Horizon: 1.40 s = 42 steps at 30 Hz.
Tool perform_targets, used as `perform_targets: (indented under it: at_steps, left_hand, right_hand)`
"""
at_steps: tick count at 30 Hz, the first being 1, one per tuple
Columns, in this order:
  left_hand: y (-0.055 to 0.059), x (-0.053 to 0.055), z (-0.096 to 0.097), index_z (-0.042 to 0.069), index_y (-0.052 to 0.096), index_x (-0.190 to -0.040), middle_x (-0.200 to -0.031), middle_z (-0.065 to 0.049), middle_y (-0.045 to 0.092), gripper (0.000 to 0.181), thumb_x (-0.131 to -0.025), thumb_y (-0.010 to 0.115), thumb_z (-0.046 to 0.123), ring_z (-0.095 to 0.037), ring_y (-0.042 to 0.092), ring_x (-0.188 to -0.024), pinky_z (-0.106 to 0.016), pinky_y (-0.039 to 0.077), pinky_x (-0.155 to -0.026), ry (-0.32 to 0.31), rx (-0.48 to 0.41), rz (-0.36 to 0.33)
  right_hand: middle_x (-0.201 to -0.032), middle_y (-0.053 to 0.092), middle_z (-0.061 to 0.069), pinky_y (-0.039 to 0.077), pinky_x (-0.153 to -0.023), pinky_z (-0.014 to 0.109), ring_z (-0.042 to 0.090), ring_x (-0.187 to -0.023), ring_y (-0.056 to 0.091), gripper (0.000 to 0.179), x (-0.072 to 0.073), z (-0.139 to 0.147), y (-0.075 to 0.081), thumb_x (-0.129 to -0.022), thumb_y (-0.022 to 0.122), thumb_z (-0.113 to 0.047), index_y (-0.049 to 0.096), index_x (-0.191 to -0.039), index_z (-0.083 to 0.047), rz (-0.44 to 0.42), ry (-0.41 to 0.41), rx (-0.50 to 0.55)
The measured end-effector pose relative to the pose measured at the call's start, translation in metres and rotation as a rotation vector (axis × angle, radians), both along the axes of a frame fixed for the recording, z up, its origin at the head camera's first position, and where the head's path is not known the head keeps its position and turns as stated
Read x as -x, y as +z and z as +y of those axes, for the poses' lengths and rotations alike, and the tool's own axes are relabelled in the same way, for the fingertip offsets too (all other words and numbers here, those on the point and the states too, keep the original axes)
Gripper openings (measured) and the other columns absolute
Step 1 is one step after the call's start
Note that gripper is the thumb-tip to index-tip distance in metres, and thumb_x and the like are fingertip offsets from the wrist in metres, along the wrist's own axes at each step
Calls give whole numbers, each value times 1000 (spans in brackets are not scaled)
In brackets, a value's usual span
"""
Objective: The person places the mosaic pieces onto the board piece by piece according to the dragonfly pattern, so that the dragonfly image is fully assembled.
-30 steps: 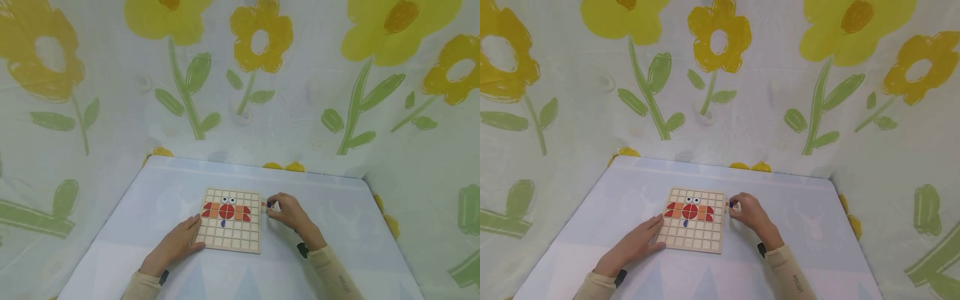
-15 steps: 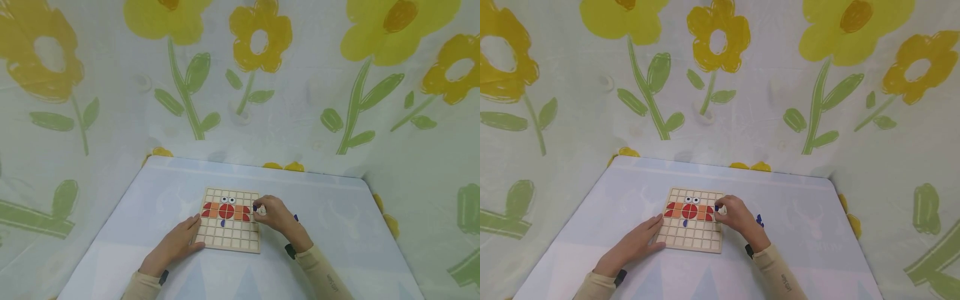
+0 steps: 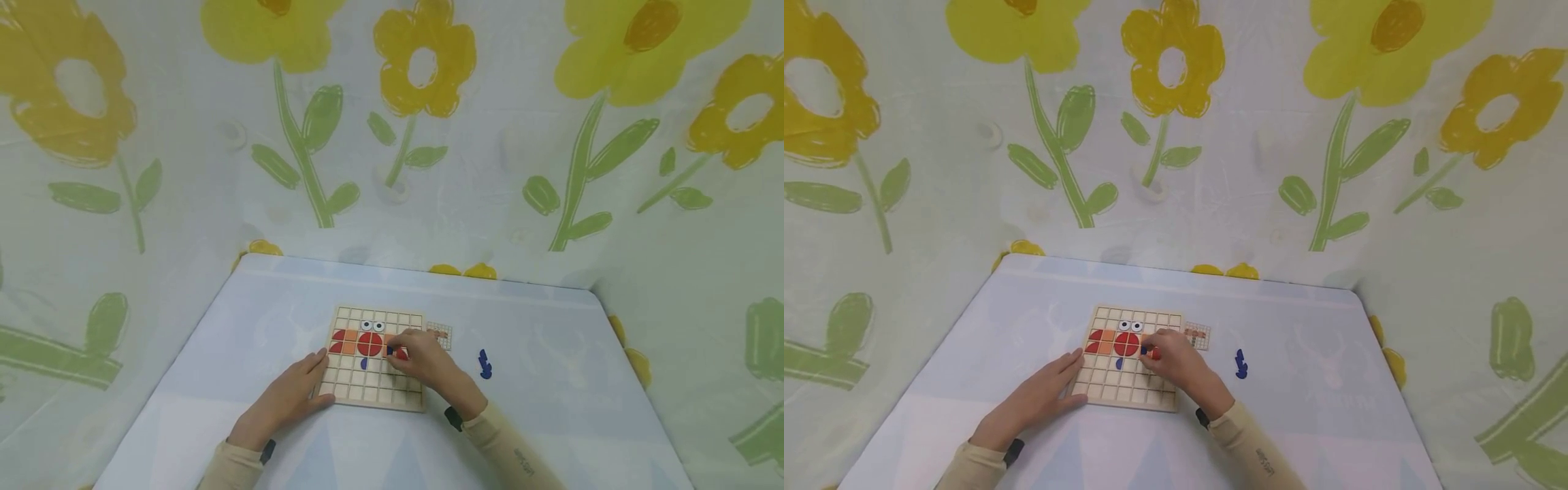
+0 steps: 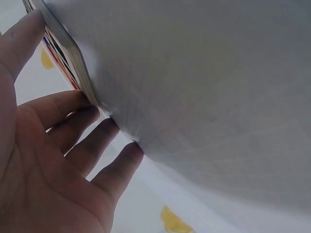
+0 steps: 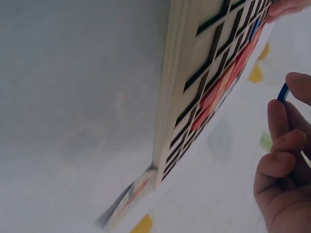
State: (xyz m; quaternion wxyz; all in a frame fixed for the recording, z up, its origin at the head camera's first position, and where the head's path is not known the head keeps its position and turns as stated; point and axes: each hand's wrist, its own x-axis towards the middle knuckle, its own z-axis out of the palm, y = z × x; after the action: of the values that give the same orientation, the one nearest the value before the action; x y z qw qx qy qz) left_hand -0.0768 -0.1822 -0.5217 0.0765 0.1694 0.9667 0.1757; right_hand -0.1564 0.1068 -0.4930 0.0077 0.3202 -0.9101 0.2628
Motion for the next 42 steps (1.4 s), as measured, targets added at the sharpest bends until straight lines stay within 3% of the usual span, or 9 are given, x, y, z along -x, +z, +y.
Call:
perform_targets:
  at_steps: [4,11,18,24,42]
  left_hand:
    - [2,0,0,-6,42,-150,-159,-19,37,83,-92,72,46,-40,37,-144,-52,36,-117,-3,-16,-2]
    - [4,-1,1,-4,42,-151,-160,-17,37,83,-93,71,47,-39,37,-145,-52,36,-117,17,-12,-25]
    - [3,-1,1,-4,42,-151,-160,-17,37,83,-93,71,48,-39,36,-145,-52,36,-117,18,-16,-28]
    - [3,-1,1,-4,42,-151,-160,-17,37,83,-93,70,48,-39,37,-145,-52,36,-117,9,-14,-16]
    - [3,1,2,-3,42,-152,-161,-15,36,84,-92,72,48,-38,38,-145,-50,37,-117,16,15,-10]
  right_hand:
    - [-94,73,-3,57,-73,19,10,-82,65,20,-3,-13,-2,-88,81,-18,78,-106,-8,-94,15,-6]
    - [-92,75,-6,57,-78,18,2,-81,63,21,-2,-33,-8,-86,83,-21,81,-104,-11,-130,19,-106]
    - [-89,74,-10,51,-69,15,4,-74,56,17,2,-41,-18,-86,83,-21,82,-102,-15,-114,51,-165]
    - [-88,75,-9,55,-73,16,1,-74,58,20,3,-43,-19,-86,84,-23,82,-104,-15,-60,57,-172]
    - [-91,75,-8,55,-76,17,2,-76,58,24,2,-43,-16,-86,83,-26,81,-107,-15,-47,46,-193]
